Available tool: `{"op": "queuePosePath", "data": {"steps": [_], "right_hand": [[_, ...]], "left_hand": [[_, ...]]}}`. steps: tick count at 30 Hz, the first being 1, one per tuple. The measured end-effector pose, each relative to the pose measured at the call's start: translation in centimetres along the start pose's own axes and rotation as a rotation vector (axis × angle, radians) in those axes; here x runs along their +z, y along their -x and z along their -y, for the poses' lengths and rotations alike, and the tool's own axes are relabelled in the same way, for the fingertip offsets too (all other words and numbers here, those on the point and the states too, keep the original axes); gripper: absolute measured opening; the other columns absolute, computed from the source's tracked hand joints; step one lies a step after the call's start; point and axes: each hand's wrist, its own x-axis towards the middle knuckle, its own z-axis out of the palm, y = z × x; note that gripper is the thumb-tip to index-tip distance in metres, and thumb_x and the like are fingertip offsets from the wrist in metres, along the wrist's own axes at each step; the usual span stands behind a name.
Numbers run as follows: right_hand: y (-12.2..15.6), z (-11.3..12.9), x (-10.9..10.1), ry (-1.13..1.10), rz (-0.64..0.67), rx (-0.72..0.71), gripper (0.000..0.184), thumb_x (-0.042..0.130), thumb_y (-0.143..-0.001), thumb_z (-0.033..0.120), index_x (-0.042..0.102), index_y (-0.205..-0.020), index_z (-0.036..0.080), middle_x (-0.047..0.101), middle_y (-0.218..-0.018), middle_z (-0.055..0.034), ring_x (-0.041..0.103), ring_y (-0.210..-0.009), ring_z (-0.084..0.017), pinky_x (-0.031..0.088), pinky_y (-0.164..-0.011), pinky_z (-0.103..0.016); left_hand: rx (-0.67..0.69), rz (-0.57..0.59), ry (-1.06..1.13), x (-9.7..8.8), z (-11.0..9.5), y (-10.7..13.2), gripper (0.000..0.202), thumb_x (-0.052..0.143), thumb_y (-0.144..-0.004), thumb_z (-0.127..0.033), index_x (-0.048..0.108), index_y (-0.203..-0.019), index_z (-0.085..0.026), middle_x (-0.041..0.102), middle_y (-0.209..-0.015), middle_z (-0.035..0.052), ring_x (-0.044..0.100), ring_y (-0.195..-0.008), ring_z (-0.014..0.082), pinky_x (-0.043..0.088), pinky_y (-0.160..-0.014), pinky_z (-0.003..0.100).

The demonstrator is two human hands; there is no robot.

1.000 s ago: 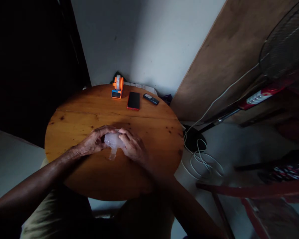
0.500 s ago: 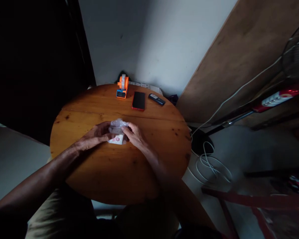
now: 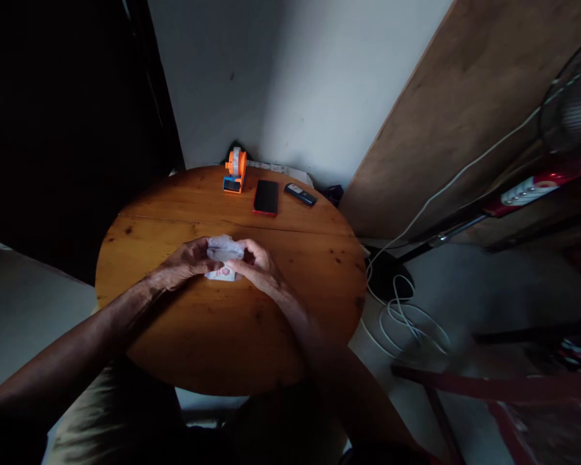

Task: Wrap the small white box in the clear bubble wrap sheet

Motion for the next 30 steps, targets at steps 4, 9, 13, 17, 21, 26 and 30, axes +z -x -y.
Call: {"op": "queuePosePath", "data": {"steps": [4,9,13,17,21,26,30], "right_hand": [[0.1,0.0,0.2,0.095,-0.023,-0.043,0.039,0.069,-0.076,0.048,0.061,-0.102,0.021,0.067,-0.09,-0.0025,0.062,-0.081,-0.019,0.048,-0.071,-0.031],[0.2,-0.2,0.1,0.263,-0.074,-0.112,0.033,0.063,-0.082,0.05,0.066,-0.1,0.022,0.068,-0.092,-0.0028,0.061,-0.082,-0.02,0.047,-0.072,-0.032],[-0.3,-0.5,-0.3,0.067,-0.042,-0.053,0.039,0.061,-0.083,0.049,0.064,-0.111,0.022,0.07,-0.103,-0.003,0.064,-0.096,-0.022,0.048,-0.085,-0.035],[-1.0,-0.3,-0.6,0.031,-0.044,-0.022,0.035,0.063,-0.079,0.039,0.064,-0.108,0.021,0.071,-0.1,-0.003,0.064,-0.094,-0.02,0.047,-0.087,-0.035],[-2.0,0.6,-0.5,0.097,-0.009,-0.006,0.029,0.065,-0.076,0.034,0.066,-0.103,0.022,0.07,-0.095,-0.0012,0.063,-0.087,-0.017,0.047,-0.08,-0.031],[-3.6,0.9,0.3,0.122,-0.12,-0.05,0.027,0.064,-0.08,0.046,0.068,-0.081,0.02,0.065,-0.074,0.0003,0.057,-0.07,-0.014,0.043,-0.065,-0.027],[-4.1,0.7,0.8,0.125,-0.207,-0.092,0.028,0.061,-0.082,0.045,0.068,-0.076,0.019,0.062,-0.069,0.0002,0.054,-0.066,-0.014,0.04,-0.063,-0.026]], "left_hand": [[-0.022,-0.044,0.01,-0.2,0.3,-0.1,0.051,0.09,-0.056,-0.024,0.066,-0.1,-0.014,0.073,-0.094,0.0042,0.067,-0.081,0.0162,0.051,-0.077,0.029],[-0.051,-0.024,0.004,-0.3,0.2,-0.1,0.051,0.088,-0.06,-0.029,0.065,-0.103,-0.015,0.072,-0.098,0.006,0.067,-0.083,0.0167,0.051,-0.079,0.031],[-0.033,-0.026,-0.026,-0.1,0.0,0.0,0.058,0.088,-0.061,-0.032,0.063,-0.111,-0.015,0.071,-0.104,0.0071,0.066,-0.087,0.0177,0.05,-0.08,0.03],[0.01,-0.028,-0.062,0.0,0.2,0.1,0.065,0.087,-0.062,-0.036,0.06,-0.117,-0.016,0.069,-0.111,0.0089,0.066,-0.093,0.0199,0.05,-0.082,0.031],[0.047,-0.031,-0.061,-0.2,0.5,0.0,0.07,0.087,-0.063,-0.039,0.057,-0.122,-0.017,0.067,-0.114,0.0108,0.065,-0.093,0.0196,0.05,-0.08,0.03],[0.063,-0.028,-0.161,-0.3,0.3,0.1,0.067,0.083,-0.069,-0.04,0.056,-0.125,-0.015,0.068,-0.117,0.013,0.065,-0.096,0.0207,0.05,-0.081,0.031],[0.089,-0.077,-0.218,-0.2,0.2,0.0,0.076,0.081,-0.071,-0.038,0.049,-0.135,-0.014,0.066,-0.121,0.0148,0.064,-0.1,0.0221,0.051,-0.08,0.031]]}}
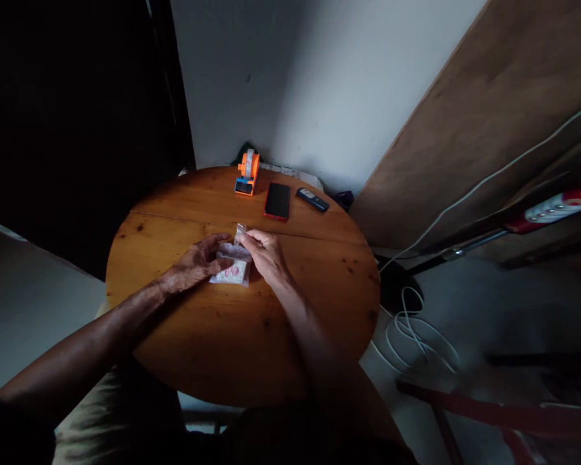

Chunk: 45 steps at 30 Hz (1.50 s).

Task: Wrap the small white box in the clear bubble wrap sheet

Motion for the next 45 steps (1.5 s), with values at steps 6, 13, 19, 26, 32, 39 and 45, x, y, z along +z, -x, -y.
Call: {"op": "queuePosePath", "data": {"steps": [6,13,19,26,32,39,45], "right_hand": [[0.9,0.1,-0.1,0.09,0.014,-0.094,0.028,0.055,-0.087,0.043,0.065,-0.076,0.02,0.06,-0.07,0.0001,0.053,-0.067,-0.014,0.041,-0.065,-0.026],[2.0,-0.3,0.1,0.102,0.026,-0.187,0.028,0.055,-0.089,0.043,0.066,-0.076,0.021,0.058,-0.089,-0.0047,0.057,-0.079,-0.016,0.045,-0.066,-0.027],[2.3,-0.6,0.4,0.109,0.03,-0.145,0.018,0.053,-0.088,0.036,0.066,-0.084,0.024,0.063,-0.084,-0.003,0.058,-0.076,-0.016,0.047,-0.066,-0.027],[2.7,0.6,-0.4,0.316,0.113,-0.322,0.021,0.05,-0.09,0.021,0.069,-0.081,0.024,0.065,-0.093,-0.0042,0.062,-0.09,-0.018,0.049,-0.083,-0.031],[2.7,1.3,-1.9,0.562,0.252,-0.509,0.019,0.057,-0.092,0.024,0.076,-0.096,0.026,0.065,-0.115,-0.0079,0.061,-0.104,-0.023,0.046,-0.093,-0.04],[3.1,2.6,-2.3,0.478,0.31,-0.578,0.011,0.067,-0.085,0.027,0.076,-0.079,0.027,0.069,-0.116,-0.0051,0.061,-0.104,-0.025,0.043,-0.097,-0.049],[1.5,2.1,-5.3,0.017,-0.164,-0.298,0.024,0.061,-0.088,0.042,0.071,-0.076,0.024,0.071,-0.094,-0.0058,0.064,-0.094,-0.024,0.051,-0.086,-0.042]], "left_hand": [[-0.02,-0.052,-0.089,0.1,0.2,-0.2,0.084,0.078,-0.073,-0.043,0.042,-0.143,-0.013,0.067,-0.115,0.0147,0.064,-0.094,0.0218,0.05,-0.075,0.03],[-0.013,-0.103,-0.219,0.1,0.0,-0.1,0.078,0.073,-0.076,-0.05,0.05,-0.138,-0.01,0.069,-0.105,0.0121,0.064,-0.093,0.0239,0.05,-0.077,0.033],[0.023,-0.172,-0.35,0.2,0.0,-0.4,0.065,0.067,-0.081,-0.046,0.055,-0.135,-0.012,0.07,-0.112,0.012,0.064,-0.101,0.0264,0.05,-0.086,0.035],[-0.006,-0.136,-0.26,0.0,0.0,-0.5,0.055,0.066,-0.081,-0.045,0.06,-0.127,-0.014,0.071,-0.108,0.0099,0.064,-0.098,0.0251,0.049,-0.085,0.035],[-0.016,-0.107,-0.218,-0.4,-0.2,-0.4,0.049,0.066,-0.082,-0.047,0.065,-0.12,-0.015,0.07,-0.113,0.0101,0.064,-0.102,0.0256,0.049,-0.086,0.035],[0.008,-0.143,-0.258,-0.1,-0.6,-0.1,0.045,0.069,-0.079,-0.047,0.068,-0.111,-0.016,0.072,-0.106,0.0089,0.065,-0.094,0.0239,0.051,-0.082,0.034],[-0.07,-0.227,-0.038,0.1,-0.2,-0.3,0.05,0.075,-0.072,-0.05,0.066,-0.108,-0.016,0.072,-0.103,0.0082,0.066,-0.089,0.022,0.052,-0.079,0.034]]}}
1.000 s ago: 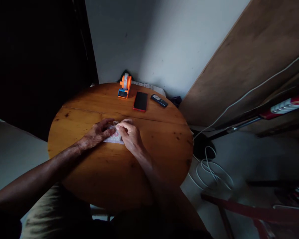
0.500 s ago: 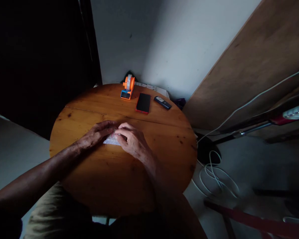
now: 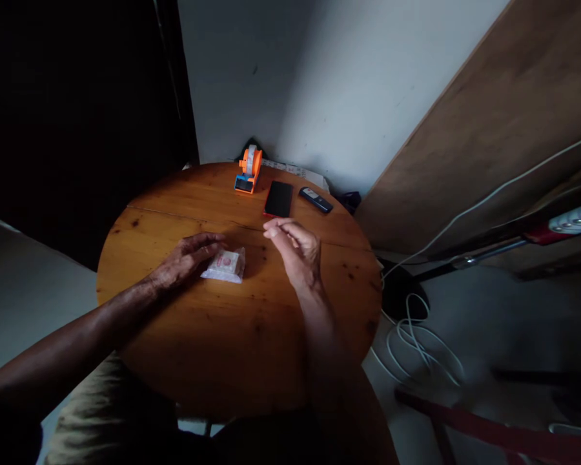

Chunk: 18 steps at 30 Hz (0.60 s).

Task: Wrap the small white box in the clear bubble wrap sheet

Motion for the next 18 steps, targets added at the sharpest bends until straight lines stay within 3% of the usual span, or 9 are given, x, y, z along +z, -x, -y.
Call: {"op": "queuePosePath", "data": {"steps": [2,6,14,18], "right_hand": [[-0.5,-1.1,-0.2,-0.021,-0.031,0.106,0.023,0.065,-0.084,0.045,0.071,-0.078,0.023,0.071,-0.087,-0.0047,0.064,-0.09,-0.023,0.051,-0.086,-0.041],[-0.5,-2.4,0.6,-0.038,0.129,0.205,0.024,0.07,-0.078,0.045,0.07,-0.083,0.022,0.072,-0.093,-0.0051,0.065,-0.089,-0.021,0.052,-0.084,-0.038],[0.0,-1.2,1.0,0.063,0.409,-0.057,0.004,0.069,-0.08,0.026,0.071,-0.08,0.022,0.069,-0.105,-0.0064,0.065,-0.101,-0.021,0.05,-0.093,-0.039],[0.1,-1.5,1.1,0.081,0.493,-0.11,0.009,0.071,-0.079,0.022,0.071,-0.087,0.022,0.066,-0.115,-0.0064,0.063,-0.11,-0.021,0.046,-0.102,-0.041]], "left_hand": [[0.0,-0.064,0.073,-0.2,0.2,-0.4,0.046,0.076,-0.07,-0.045,0.065,-0.105,-0.017,0.073,-0.102,0.0079,0.066,-0.09,0.0216,0.051,-0.08,0.034],[0.042,-0.155,0.139,-0.9,0.7,-1.1,0.042,0.076,-0.067,-0.035,0.064,-0.102,-0.016,0.073,-0.093,0.0058,0.066,-0.094,0.0222,0.05,-0.084,0.033],[0.054,-0.159,0.243,-0.9,0.8,-1.0,0.038,0.08,-0.058,-0.029,0.068,-0.091,-0.015,0.074,-0.087,0.0044,0.067,-0.081,0.0176,0.051,-0.083,0.032],[0.052,-0.132,0.219,-0.9,0.7,-0.9,0.038,0.079,-0.058,-0.027,0.069,-0.092,-0.015,0.074,-0.092,0.0054,0.067,-0.082,0.0186,0.051,-0.082,0.033]]}}
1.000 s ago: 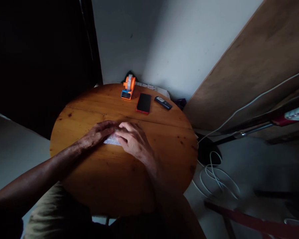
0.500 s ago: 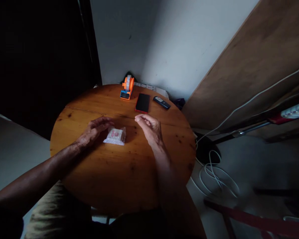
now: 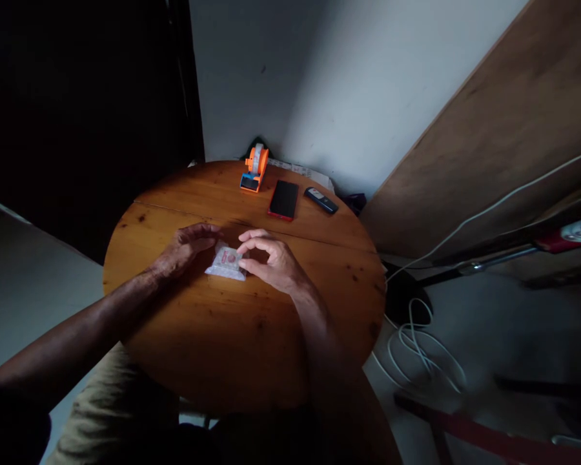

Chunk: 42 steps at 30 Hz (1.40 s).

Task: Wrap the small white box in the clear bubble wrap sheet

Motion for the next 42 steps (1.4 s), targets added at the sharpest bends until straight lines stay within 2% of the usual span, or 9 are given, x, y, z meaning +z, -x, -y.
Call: {"op": "queuePosePath", "data": {"steps": [5,9,12,16,20,24,30,37,42], "right_hand": [[0.1,-0.6,0.8,0.013,0.076,0.008,0.018,0.072,-0.077,0.021,0.072,-0.095,0.023,0.064,-0.123,-0.0073,0.059,-0.12,-0.023,0.045,-0.104,-0.042],[0.0,-0.4,1.7,0.016,0.083,0.041,0.017,0.07,-0.077,0.019,0.072,-0.093,0.023,0.064,-0.124,-0.0067,0.06,-0.118,-0.023,0.045,-0.102,-0.04],[0.0,-0.1,2.1,0.009,0.052,0.04,0.013,0.068,-0.078,0.017,0.071,-0.089,0.022,0.065,-0.119,-0.0061,0.06,-0.116,-0.022,0.046,-0.1,-0.039],[0.1,-0.2,2.4,0.042,-0.005,0.009,0.01,0.068,-0.079,0.018,0.071,-0.088,0.023,0.066,-0.117,-0.0064,0.062,-0.113,-0.022,0.048,-0.097,-0.038],[0.1,-0.6,2.8,0.098,-0.083,-0.059,0.008,0.065,-0.083,0.02,0.072,-0.085,0.024,0.067,-0.116,-0.0058,0.064,-0.107,-0.02,0.05,-0.095,-0.039],[-0.1,-0.6,3.2,0.097,-0.147,-0.105,0.012,0.061,-0.087,0.02,0.07,-0.081,0.023,0.069,-0.111,-0.006,0.065,-0.105,-0.02,0.05,-0.096,-0.039],[-0.2,-0.4,3.1,0.01,-0.223,-0.068,0.009,0.06,-0.089,0.022,0.066,-0.082,0.023,0.07,-0.11,-0.0057,0.065,-0.107,-0.02,0.049,-0.097,-0.038],[-0.1,0.1,1.6,-0.155,-0.341,0.03,0.016,0.062,-0.091,0.039,0.065,-0.086,0.023,0.071,-0.11,-0.0054,0.065,-0.105,-0.02,0.051,-0.091,-0.036],[-0.2,-0.3,0.5,-0.316,-0.459,0.132,0.022,0.067,-0.086,0.047,0.066,-0.089,0.024,0.072,-0.11,-0.0032,0.065,-0.105,-0.019,0.05,-0.096,-0.038]], "left_hand": [[0.003,0.055,-0.123,0.0,0.0,0.2,0.044,0.076,-0.062,-0.031,0.068,-0.102,-0.014,0.073,-0.1,0.0087,0.067,-0.087,0.0211,0.051,-0.08,0.035],[-0.006,0.121,-0.254,0.1,-0.1,0.5,0.052,0.071,-0.069,-0.039,0.065,-0.113,-0.012,0.071,-0.099,0.0087,0.065,-0.081,0.0193,0.051,-0.073,0.033],[0.008,0.125,-0.325,0.1,-0.3,0.6,0.054,0.069,-0.071,-0.04,0.064,-0.116,-0.011,0.071,-0.098,0.0089,0.064,-0.082,0.0197,0.051,-0.071,0.032],[0.048,0.119,-0.393,0.1,-0.6,0.7,0.049,0.069,-0.071,-0.04,0.067,-0.112,-0.012,0.072,-0.095,0.0084,0.064,-0.082,0.02,0.049,-0.07,0.031],[0.05,0.123,-0.385,0.1,-0.6,0.7,0.05,0.07,-0.071,-0.041,0.067,-0.111,-0.011,0.072,-0.092,0.0082,0.063,-0.077,0.0193,0.047,-0.066,0.03],[0.058,0.149,-0.364,0.2,-0.8,0.9,0.051,0.071,-0.071,-0.043,0.067,-0.112,-0.011,0.072,-0.094,0.0087,0.064,-0.081,0.0199,0.048,-0.069,0.03],[0.037,0.226,-0.444,0.5,-1.2,1.5,0.054,0.077,-0.073,-0.038,0.064,-0.12,-0.013,0.07,-0.1,0.0086,0.062,-0.079,0.0176,0.047,-0.067,0.029],[0.044,0.425,-0.101,0.6,-0.3,1.8,0.071,0.083,-0.069,-0.026,0.051,-0.132,-0.019,0.061,-0.125,0.0111,0.061,-0.108,0.0215,0.05,-0.093,0.036],[-0.02,0.589,-0.066,0.8,-0.7,2.4,0.087,0.085,-0.068,-0.02,0.041,-0.144,-0.025,0.049,-0.145,0.0139,0.051,-0.129,0.028,0.042,-0.108,0.043]]}}
